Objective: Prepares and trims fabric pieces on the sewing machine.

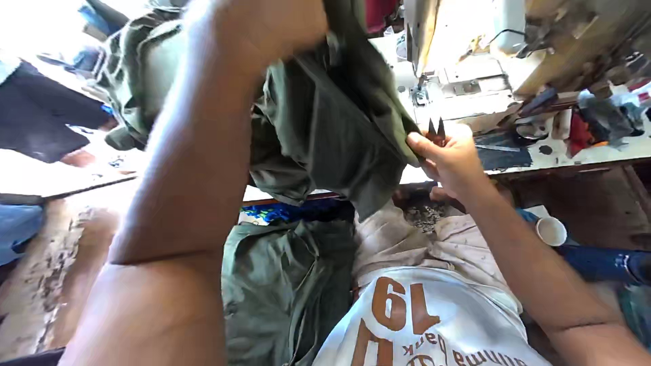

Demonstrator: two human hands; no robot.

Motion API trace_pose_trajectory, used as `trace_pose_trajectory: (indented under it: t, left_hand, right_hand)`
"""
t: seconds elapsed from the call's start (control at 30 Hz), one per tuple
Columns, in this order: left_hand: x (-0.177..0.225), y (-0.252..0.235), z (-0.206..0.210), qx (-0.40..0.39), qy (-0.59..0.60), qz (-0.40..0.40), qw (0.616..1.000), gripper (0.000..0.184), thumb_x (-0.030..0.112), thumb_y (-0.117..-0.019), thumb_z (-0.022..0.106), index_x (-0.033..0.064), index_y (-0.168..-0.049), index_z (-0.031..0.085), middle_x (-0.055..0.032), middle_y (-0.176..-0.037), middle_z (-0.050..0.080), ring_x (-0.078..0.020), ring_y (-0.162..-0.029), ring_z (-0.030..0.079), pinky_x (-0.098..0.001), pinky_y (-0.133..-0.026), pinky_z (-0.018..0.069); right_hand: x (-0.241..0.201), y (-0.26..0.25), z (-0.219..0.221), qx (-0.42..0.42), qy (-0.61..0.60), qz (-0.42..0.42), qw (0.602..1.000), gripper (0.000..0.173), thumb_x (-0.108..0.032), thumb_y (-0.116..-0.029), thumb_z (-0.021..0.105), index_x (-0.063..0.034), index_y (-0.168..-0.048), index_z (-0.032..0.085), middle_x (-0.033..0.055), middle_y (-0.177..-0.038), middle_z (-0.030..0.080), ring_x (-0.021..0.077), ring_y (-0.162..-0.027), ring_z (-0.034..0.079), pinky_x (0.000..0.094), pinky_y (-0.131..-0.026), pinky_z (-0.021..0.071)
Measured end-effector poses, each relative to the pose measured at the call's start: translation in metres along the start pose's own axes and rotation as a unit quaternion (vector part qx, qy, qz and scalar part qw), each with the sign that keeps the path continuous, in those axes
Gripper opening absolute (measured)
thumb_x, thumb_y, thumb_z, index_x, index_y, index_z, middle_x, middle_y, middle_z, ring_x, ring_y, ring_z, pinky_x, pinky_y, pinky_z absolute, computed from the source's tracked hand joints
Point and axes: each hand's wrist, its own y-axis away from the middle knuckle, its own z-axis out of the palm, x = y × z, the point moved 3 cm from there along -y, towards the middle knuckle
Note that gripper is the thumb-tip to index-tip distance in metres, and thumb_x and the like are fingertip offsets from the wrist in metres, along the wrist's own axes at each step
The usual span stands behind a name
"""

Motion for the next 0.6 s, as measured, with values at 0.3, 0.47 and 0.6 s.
trace_pose_trajectory:
  t: [0.3, 0.47, 0.6]
  left_hand:
    - [0.019, 0.015, 0.079, -0.108, 0.21, 0.122, 0.964, 0.013, 0.029, -0.0888, 0.079, 0.0219, -0.1, 0.08, 0.004, -0.105, 0.074, -0.0064, -0.1, 0.068, -0.0325, -0.092, 0.0553]
    - [0.033, 0.007, 0.075, -0.07, 0.138, 0.054, 0.986, 0.013, 0.033, -0.0905, 0.077, 0.0229, -0.1, 0.079, 0.0024, -0.101, 0.071, -0.01, -0.1, 0.065, -0.0382, -0.091, 0.0513]
    - [0.045, 0.005, 0.085, -0.006, 0.116, -0.006, 0.993, 0.016, 0.031, -0.0928, 0.074, 0.0172, -0.102, 0.076, -0.0073, -0.116, 0.064, -0.0203, -0.114, 0.059, -0.0427, -0.1, 0.0484]
  right_hand:
    - [0.085, 0.013, -0.046, 0.066, 0.078, -0.049, 0.994, 0.022, -0.008, -0.0984, 0.068, -0.0056, -0.119, 0.074, 0.0064, -0.108, 0.076, 0.0141, -0.084, 0.072, 0.0318, -0.077, 0.0622]
    - [0.074, -0.002, -0.05, 0.046, 0.175, -0.106, 0.978, 0.016, -0.017, -0.0972, 0.072, -0.0087, -0.109, 0.079, 0.0014, -0.095, 0.078, 0.0067, -0.085, 0.072, 0.0295, -0.081, 0.0607]
    - [0.071, -0.003, -0.056, 0.062, 0.195, -0.084, 0.975, 0.019, -0.027, -0.0993, 0.069, -0.0109, -0.101, 0.079, 0.0005, -0.086, 0.075, 0.0093, -0.074, 0.07, 0.0341, -0.07, 0.0615]
